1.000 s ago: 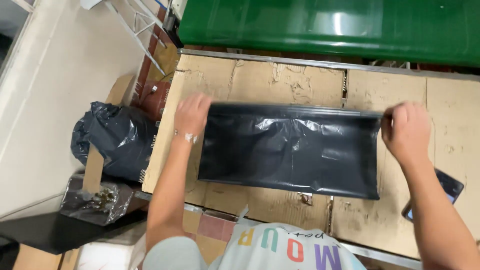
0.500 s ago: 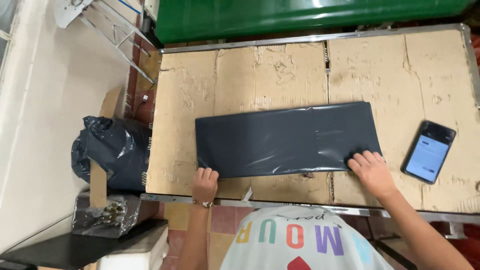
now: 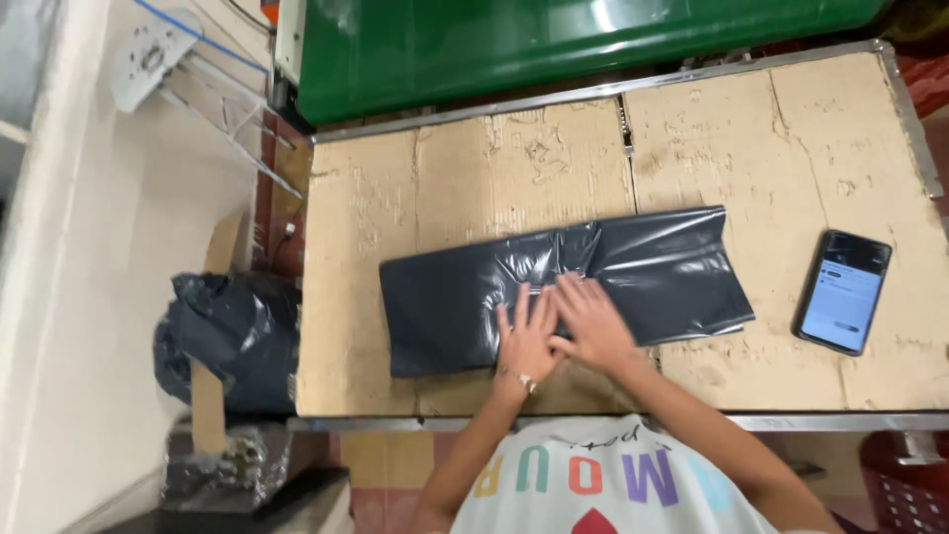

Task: Folding and stacking plastic bags into a storage bin

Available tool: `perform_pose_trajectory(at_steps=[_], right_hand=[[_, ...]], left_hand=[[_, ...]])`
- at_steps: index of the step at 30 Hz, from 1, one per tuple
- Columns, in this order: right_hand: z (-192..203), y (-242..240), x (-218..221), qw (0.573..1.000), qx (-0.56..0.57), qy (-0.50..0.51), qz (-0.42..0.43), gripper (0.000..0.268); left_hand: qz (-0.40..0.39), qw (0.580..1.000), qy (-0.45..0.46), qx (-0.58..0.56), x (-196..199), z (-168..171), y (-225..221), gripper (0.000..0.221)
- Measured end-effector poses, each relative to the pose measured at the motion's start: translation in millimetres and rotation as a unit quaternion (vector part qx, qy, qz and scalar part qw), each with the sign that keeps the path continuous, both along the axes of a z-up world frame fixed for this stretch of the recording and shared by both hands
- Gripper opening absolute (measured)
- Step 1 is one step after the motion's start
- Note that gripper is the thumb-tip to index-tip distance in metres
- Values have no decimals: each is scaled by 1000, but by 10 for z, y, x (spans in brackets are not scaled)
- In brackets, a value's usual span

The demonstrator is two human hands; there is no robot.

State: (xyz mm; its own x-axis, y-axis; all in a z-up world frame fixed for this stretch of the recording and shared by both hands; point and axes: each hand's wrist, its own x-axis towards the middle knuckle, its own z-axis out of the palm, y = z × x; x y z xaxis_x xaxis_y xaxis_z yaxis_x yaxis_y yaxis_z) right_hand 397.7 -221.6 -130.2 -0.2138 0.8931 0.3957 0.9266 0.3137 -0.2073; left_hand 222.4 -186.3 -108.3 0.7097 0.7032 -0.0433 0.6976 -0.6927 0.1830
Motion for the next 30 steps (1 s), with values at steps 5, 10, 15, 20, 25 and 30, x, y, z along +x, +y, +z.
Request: perform_pose_trajectory(at_steps=[5, 10, 15, 20, 25, 30], right_hand=[[55, -356, 1055, 957, -122, -97, -244, 95], [104, 19, 1139, 947, -99, -85, -293, 89], [76, 803, 291, 996, -17, 36, -82, 75], [158, 737, 864, 974, -36, -96, -202, 84], [-64, 477, 1554, 943, -97, -85, -306, 94], [110, 190, 631, 970, -140, -63, -189, 86]], left_hand=[[318, 931, 134, 119, -874, -194, 339, 89], [390, 905, 36, 164, -858, -362, 857, 86], [52, 992, 84, 80, 440, -288, 935, 69], [195, 975, 92, 49, -112, 55, 1115, 97], [287, 951, 110, 40, -1230, -147, 937, 100], [75, 994, 15, 72, -1638, -257, 241, 109]])
